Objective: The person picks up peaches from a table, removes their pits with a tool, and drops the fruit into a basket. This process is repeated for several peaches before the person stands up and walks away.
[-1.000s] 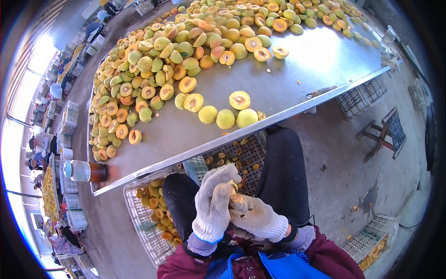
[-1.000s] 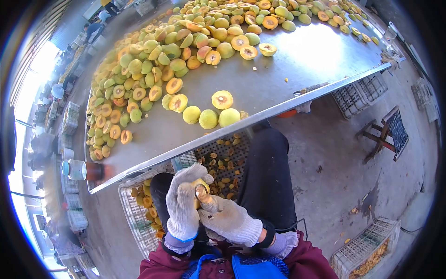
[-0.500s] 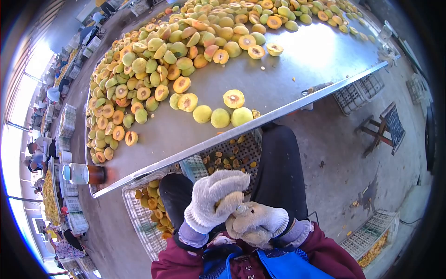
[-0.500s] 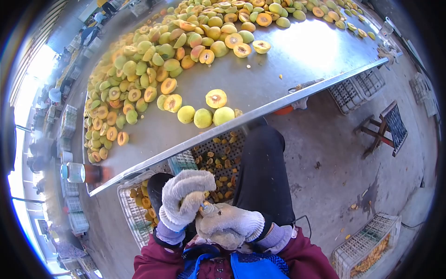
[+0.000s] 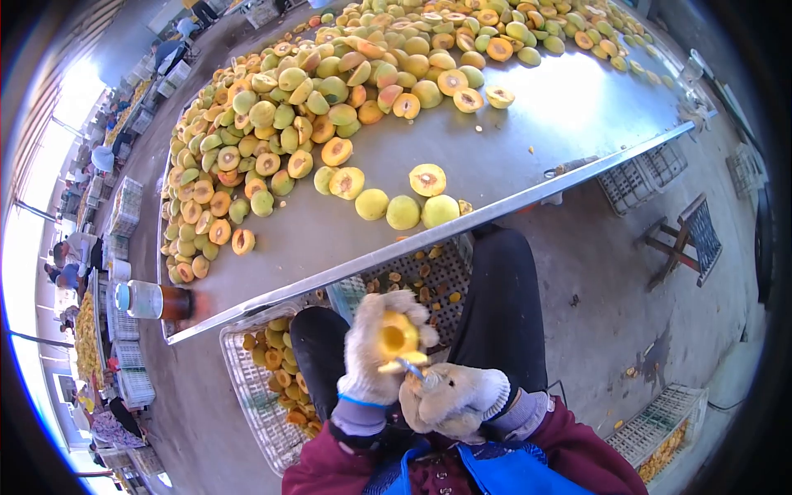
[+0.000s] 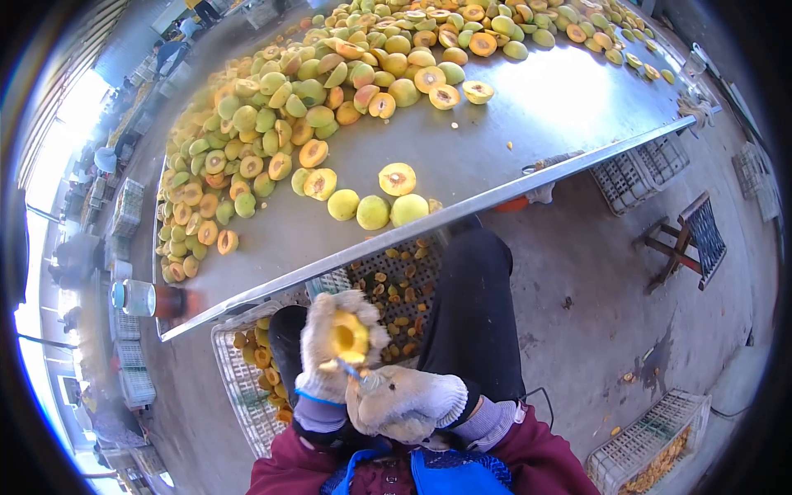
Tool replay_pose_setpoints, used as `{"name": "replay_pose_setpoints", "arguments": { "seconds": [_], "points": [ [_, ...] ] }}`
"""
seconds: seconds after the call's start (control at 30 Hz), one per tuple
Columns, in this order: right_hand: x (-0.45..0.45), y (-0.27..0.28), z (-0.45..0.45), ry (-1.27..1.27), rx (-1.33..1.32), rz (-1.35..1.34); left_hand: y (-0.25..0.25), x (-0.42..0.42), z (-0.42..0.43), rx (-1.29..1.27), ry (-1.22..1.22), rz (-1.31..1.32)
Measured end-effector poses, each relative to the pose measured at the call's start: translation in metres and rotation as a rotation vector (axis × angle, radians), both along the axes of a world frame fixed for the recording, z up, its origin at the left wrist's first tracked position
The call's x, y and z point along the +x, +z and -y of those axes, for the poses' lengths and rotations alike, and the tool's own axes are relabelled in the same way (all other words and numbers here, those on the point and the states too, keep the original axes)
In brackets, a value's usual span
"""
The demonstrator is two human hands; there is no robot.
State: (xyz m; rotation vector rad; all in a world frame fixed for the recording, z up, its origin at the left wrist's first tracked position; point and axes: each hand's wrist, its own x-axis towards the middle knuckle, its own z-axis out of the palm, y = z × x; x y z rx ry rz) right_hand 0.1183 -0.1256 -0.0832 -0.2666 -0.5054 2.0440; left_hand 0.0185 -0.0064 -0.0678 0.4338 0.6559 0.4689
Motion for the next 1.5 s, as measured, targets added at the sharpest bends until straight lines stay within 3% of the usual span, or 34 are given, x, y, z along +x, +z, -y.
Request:
{"name": "replay_pose_setpoints", "arguments": {
  "seconds": [0.07, 0.13, 0.2, 0.23, 0.3, 0.37, 0.4, 0.43, 0.5, 0.53, 0.6, 0.73, 0.8, 0.83, 0.87, 0.9, 0.93, 0.97, 1.0, 1.03, 1.1, 1.23, 1.33, 1.5],
  "points": [
    [0.000, 0.001, -0.003, -0.179, -0.174, 0.127, -0.002, -0.024, -0.020, 0.527, 0.143, -0.183],
    [0.005, 0.001, -0.007, -0.183, -0.241, 0.169, -0.005, -0.064, -0.050, 0.743, 0.403, -0.442],
    [0.010, 0.000, -0.008, -0.213, -0.401, 0.241, -0.023, -0.112, -0.096, 0.921, 0.359, -0.827],
    [0.008, -0.002, -0.010, -0.241, -0.400, 0.236, -0.021, -0.110, -0.099, 0.926, 0.356, -0.827],
    [0.002, -0.012, -0.013, -0.232, -0.430, 0.334, -0.017, -0.098, -0.111, 2.004, 0.065, -1.381],
    [0.005, 0.002, -0.017, -0.149, -0.505, 0.434, -0.026, -0.045, -0.115, 1.783, 0.099, -1.022],
    [0.005, 0.001, -0.018, -0.147, -0.506, 0.438, -0.030, -0.017, -0.118, 1.649, 0.033, -0.762],
    [0.003, -0.001, -0.017, -0.142, -0.499, 0.479, -0.035, 0.010, -0.128, 1.670, -0.094, -0.682],
    [-0.001, -0.013, -0.015, -0.170, -0.445, 0.529, -0.024, 0.064, -0.137, 1.929, -0.388, -0.862],
    [0.001, -0.012, -0.016, -0.172, -0.443, 0.531, -0.032, 0.078, -0.148, 1.932, -0.386, -0.859],
    [0.004, -0.009, -0.015, -0.170, -0.485, 0.513, -0.062, 0.096, -0.167, 2.051, -0.701, -1.092],
    [0.012, 0.002, -0.015, -0.180, -0.522, 0.505, -0.049, 0.078, -0.166, 1.895, -0.562, -0.993],
    [0.004, -0.012, -0.016, -0.245, -0.526, 0.625, -0.036, 0.053, -0.152, 0.471, -0.242, -0.198],
    [0.005, -0.009, -0.019, -0.237, -0.527, 0.618, -0.028, 0.041, -0.133, 0.483, -0.225, -0.049],
    [0.008, -0.003, -0.023, -0.221, -0.485, 0.777, -0.018, 0.031, -0.109, 0.494, -0.209, 0.101],
    [0.008, 0.000, -0.025, -0.207, -0.443, 0.938, -0.004, 0.021, -0.089, 0.619, -0.327, 0.011],
    [0.005, 0.000, -0.026, -0.201, -0.449, 0.936, 0.005, 0.013, -0.070, 0.738, -0.442, -0.079],
    [0.001, -0.002, -0.026, -0.191, -0.400, 1.157, 0.004, 0.012, -0.054, 0.979, -0.432, -0.233],
    [-0.001, -0.003, -0.026, -0.180, -0.341, 1.377, 0.003, 0.010, -0.051, 0.973, -0.431, -0.234],
    [-0.006, -0.003, -0.022, -0.174, -0.342, 1.375, 0.003, 0.006, -0.049, 0.887, -0.325, -0.320],
    [-0.015, -0.004, -0.013, -0.495, -0.280, 1.488, 0.003, -0.004, -0.052, 0.813, -0.240, -0.438],
    [-0.014, 0.003, -0.011, -0.466, -0.271, 1.349, 0.000, -0.012, -0.036, 0.649, -0.269, -0.226],
    [-0.016, 0.009, -0.013, -0.458, -0.265, 1.424, -0.003, -0.015, -0.022, 0.593, -0.266, -0.161],
    [-0.023, 0.007, -0.009, -0.472, -0.236, 1.551, -0.001, -0.009, 0.002, 0.605, -0.095, -0.318]
  ]
}}
